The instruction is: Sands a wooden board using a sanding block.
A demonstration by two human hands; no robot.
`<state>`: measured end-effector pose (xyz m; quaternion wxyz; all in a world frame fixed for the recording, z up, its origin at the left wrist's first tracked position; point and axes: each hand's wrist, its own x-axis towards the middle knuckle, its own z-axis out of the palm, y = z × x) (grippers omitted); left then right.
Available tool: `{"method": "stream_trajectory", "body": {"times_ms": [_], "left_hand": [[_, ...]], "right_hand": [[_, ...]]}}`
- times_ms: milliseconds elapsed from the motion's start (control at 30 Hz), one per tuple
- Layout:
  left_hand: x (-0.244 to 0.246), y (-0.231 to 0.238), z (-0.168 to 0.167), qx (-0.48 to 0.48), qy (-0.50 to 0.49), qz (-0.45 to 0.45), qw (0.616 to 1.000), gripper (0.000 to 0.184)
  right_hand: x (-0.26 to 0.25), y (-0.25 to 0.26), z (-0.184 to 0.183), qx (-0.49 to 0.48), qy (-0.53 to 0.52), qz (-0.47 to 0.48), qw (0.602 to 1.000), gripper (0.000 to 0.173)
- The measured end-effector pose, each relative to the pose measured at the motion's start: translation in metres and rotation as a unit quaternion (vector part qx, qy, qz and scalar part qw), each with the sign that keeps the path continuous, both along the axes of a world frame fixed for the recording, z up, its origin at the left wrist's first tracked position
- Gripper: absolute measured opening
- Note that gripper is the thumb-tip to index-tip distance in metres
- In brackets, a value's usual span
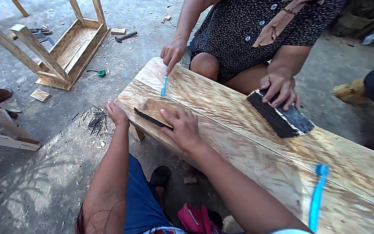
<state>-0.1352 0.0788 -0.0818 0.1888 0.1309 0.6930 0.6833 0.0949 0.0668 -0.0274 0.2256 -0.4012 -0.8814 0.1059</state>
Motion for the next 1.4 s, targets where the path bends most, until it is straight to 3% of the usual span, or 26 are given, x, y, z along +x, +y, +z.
{"method": "stream_trajectory", "body": {"times_ms": [100, 200, 267, 400, 500, 600, 767, 867, 967, 1100, 1167, 1267, 1400], "left_hand": [[-0.002, 0.001, -0.002, -0.017, 0.003, -0.004, 1.000, 0.055], [-0.006, -0.002, -0.001, -0.063, 0.020, -0.017, 0.998, 0.056], [-0.006, -0.002, 0.000, -0.080, 0.024, -0.021, 0.996, 0.056], [-0.003, -0.003, 0.002, -0.091, 0.030, -0.027, 0.995, 0.054], [0.000, -0.002, 0.003, -0.089, 0.026, -0.025, 0.995, 0.054], [-0.001, 0.000, 0.000, -0.084, 0.031, -0.021, 0.996, 0.054], [-0.008, 0.000, -0.003, -0.097, 0.041, -0.037, 0.994, 0.054], [-0.010, -0.002, -0.001, -0.110, 0.051, -0.045, 0.992, 0.053], [-0.010, -0.003, 0.002, -0.112, 0.051, -0.049, 0.991, 0.053], [-0.006, -0.005, 0.004, -0.107, 0.061, -0.049, 0.991, 0.053], [-0.004, -0.005, 0.007, -0.112, 0.066, -0.045, 0.990, 0.054], [-0.001, -0.004, 0.008, -0.112, 0.060, -0.038, 0.991, 0.054], [-0.003, -0.001, 0.006, -0.128, 0.063, -0.041, 0.989, 0.053]], "right_hand": [[-0.071, 0.012, 0.014, -0.044, -0.056, -0.002, 0.997, 0.058], [-0.076, 0.010, 0.021, -0.068, -0.074, 0.003, 0.995, 0.060], [-0.038, 0.004, 0.011, -0.035, -0.046, 0.006, 0.998, 0.061], [0.085, -0.023, -0.008, 0.015, -0.023, -0.023, 0.999, 0.052], [0.123, -0.039, -0.011, 0.044, -0.017, -0.052, 0.998, 0.052], [0.086, -0.034, -0.009, 0.048, -0.010, -0.065, 0.997, 0.048], [-0.045, 0.008, 0.012, -0.067, -0.035, -0.034, 0.997, 0.058], [-0.070, 0.022, 0.021, -0.106, -0.062, -0.008, 0.992, 0.059], [-0.017, 0.013, 0.017, -0.080, -0.048, -0.008, 0.996, 0.059], [0.124, -0.014, -0.007, -0.011, -0.020, -0.069, 0.997, 0.055], [0.170, -0.028, -0.013, 0.009, -0.009, -0.096, 0.995, 0.052], [0.171, -0.028, -0.014, 0.026, -0.004, -0.113, 0.993, 0.052], [0.091, 0.005, -0.003, -0.007, -0.014, -0.101, 0.995, 0.055]]}}
